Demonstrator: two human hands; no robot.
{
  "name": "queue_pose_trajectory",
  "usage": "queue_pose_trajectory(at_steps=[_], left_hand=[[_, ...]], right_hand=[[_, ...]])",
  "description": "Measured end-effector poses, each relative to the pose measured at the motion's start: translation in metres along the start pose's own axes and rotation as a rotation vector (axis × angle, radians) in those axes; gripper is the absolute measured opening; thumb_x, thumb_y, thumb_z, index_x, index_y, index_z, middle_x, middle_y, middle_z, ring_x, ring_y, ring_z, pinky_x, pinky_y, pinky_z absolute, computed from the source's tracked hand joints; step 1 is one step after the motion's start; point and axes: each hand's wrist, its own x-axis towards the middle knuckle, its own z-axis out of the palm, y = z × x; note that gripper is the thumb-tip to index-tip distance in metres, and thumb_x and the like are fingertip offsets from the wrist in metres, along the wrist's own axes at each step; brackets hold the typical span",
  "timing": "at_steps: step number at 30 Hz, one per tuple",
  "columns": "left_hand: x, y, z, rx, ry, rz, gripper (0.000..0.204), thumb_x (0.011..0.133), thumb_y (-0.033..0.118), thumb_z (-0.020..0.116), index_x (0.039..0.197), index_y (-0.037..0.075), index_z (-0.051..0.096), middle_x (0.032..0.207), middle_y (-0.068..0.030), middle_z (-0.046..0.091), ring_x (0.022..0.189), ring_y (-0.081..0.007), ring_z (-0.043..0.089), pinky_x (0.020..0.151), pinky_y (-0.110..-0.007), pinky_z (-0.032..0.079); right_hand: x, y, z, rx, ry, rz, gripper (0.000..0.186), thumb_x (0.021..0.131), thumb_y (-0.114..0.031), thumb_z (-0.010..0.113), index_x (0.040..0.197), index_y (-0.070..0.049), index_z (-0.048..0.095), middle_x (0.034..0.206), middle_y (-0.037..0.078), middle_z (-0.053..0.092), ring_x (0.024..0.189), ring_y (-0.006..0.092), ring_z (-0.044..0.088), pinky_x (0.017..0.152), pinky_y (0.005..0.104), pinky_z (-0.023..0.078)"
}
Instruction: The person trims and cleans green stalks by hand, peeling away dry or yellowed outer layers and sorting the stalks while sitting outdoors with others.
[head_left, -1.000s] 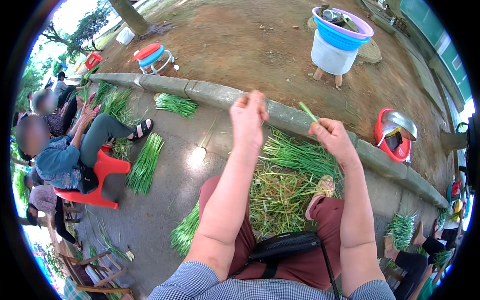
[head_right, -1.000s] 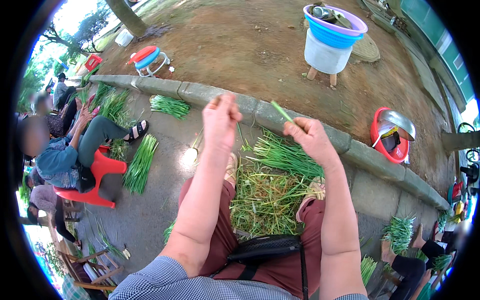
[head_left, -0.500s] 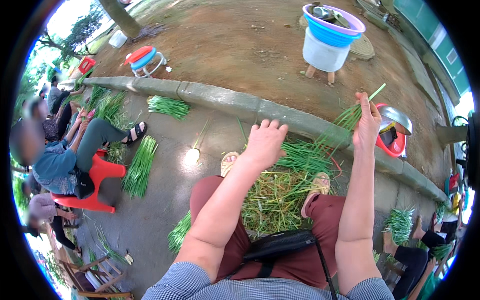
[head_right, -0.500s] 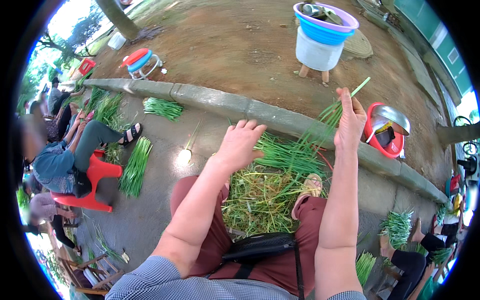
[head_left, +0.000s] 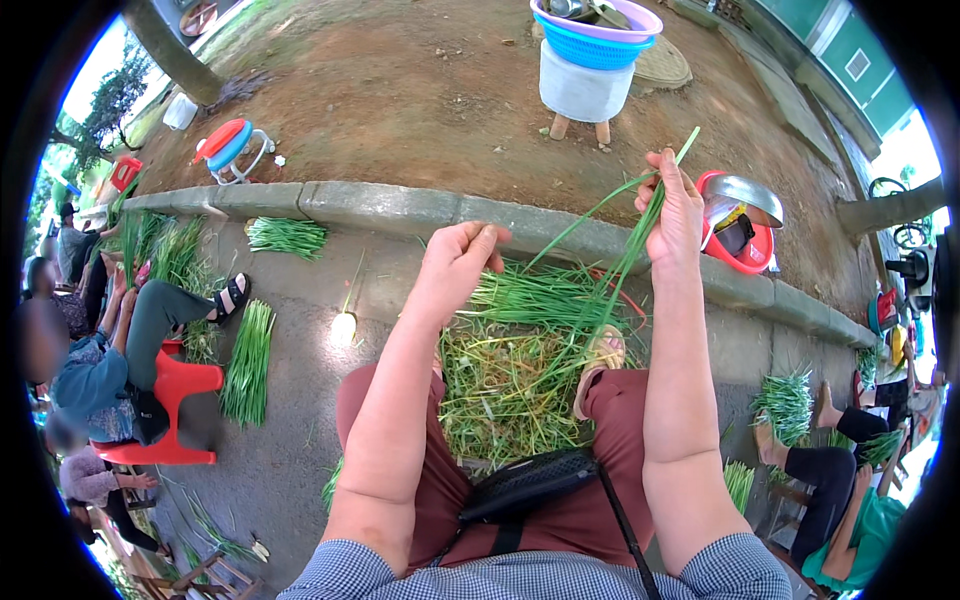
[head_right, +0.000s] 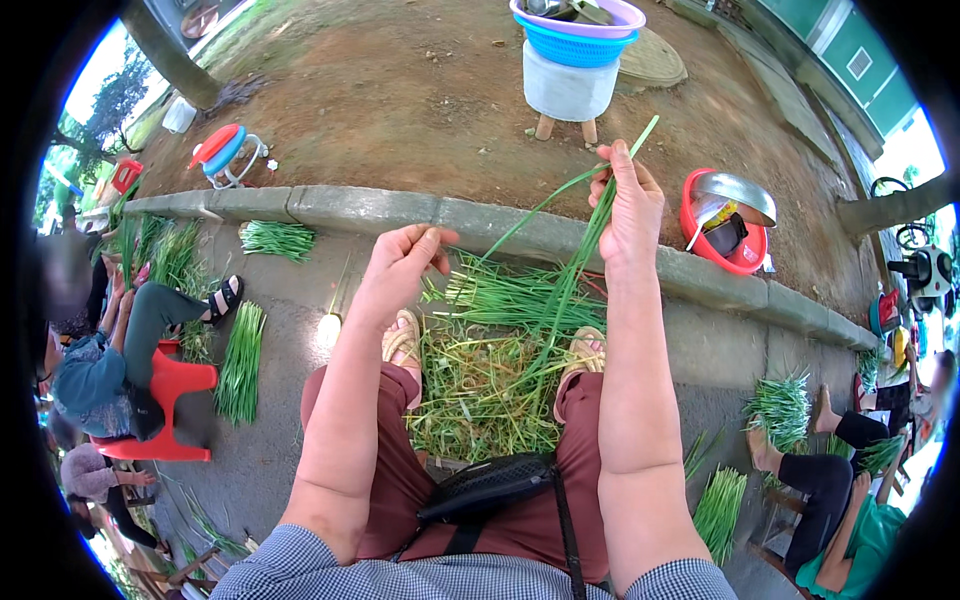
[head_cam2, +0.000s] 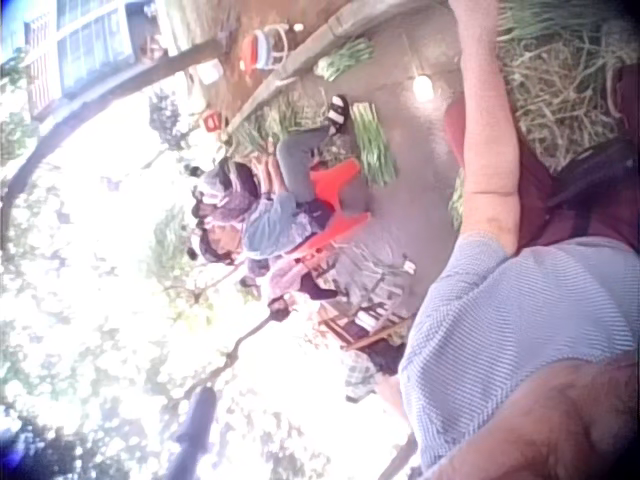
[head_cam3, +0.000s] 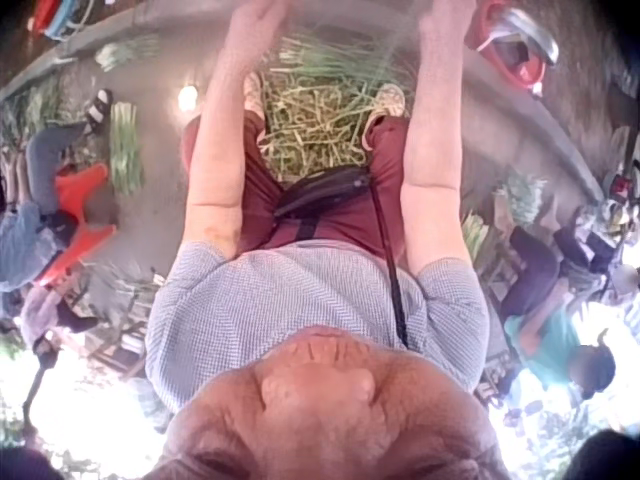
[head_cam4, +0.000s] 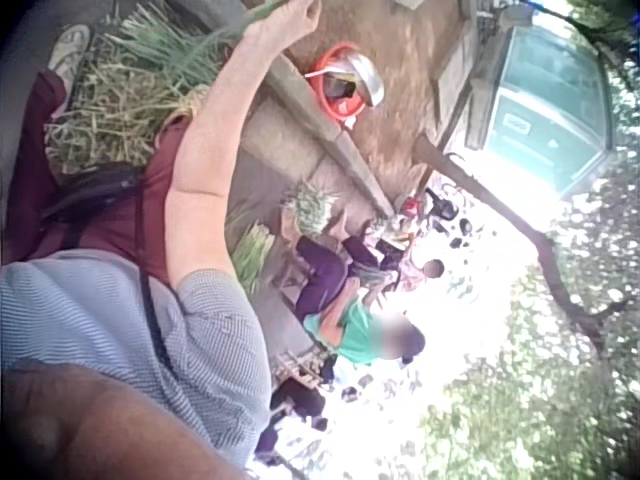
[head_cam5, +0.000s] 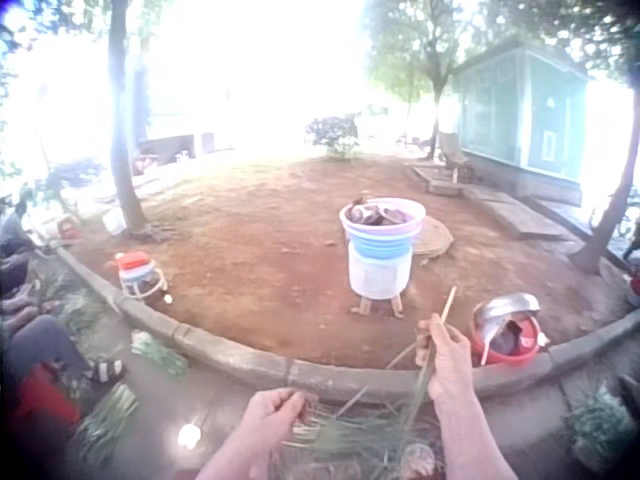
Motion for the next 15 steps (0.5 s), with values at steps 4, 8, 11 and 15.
queue_pose_trajectory(at_steps=[4,8,11,15], left_hand=[[0.0,-0.003,0.0,0.032,-0.085,-0.079,0.038,0.094,0.032,0.045,0.093,0.0,0.065,0.063,0.0013,0.054,0.061,-0.0064,0.047,0.057,-0.025,0.038],[-0.005,0.002,0.005,0.198,-0.214,-0.081,0.04,0.093,0.035,0.048,0.088,0.0,0.067,0.06,0.0042,0.046,0.059,-0.0056,0.041,0.054,-0.025,0.035],[-0.009,0.005,0.001,0.168,-0.35,-0.061,0.03,0.089,0.027,0.054,0.084,0.001,0.067,0.058,0.0064,0.041,0.056,-0.0046,0.037,0.05,-0.024,0.03],[-0.011,0.004,-0.009,0.054,-0.393,-0.063,0.022,0.085,0.021,0.06,0.081,0.0,0.067,0.064,0.0055,0.052,0.06,-0.003,0.044,0.054,-0.021,0.035]], right_hand=[[0.001,0.0,-0.003,-0.006,0.009,0.005,0.029,0.079,-0.028,0.071,0.084,0.0,0.064,0.064,0.005,0.055,0.05,0.0104,0.049,0.044,0.0227,0.036],[0.004,-0.002,-0.008,-0.014,0.064,-0.005,0.027,0.079,-0.027,0.071,0.083,-0.001,0.064,0.063,0.004,0.055,0.05,0.0104,0.049,0.044,0.023,0.037],[0.01,-0.006,-0.014,0.007,0.141,-0.02,0.027,0.08,-0.028,0.069,0.083,-0.002,0.063,0.064,0.003,0.055,0.051,0.0108,0.05,0.044,0.0239,0.038],[0.023,-0.01,-0.033,0.054,0.262,-0.041,0.028,0.085,-0.031,0.064,0.084,-0.003,0.062,0.065,0.003,0.054,0.055,0.0128,0.051,0.047,0.027,0.041]])
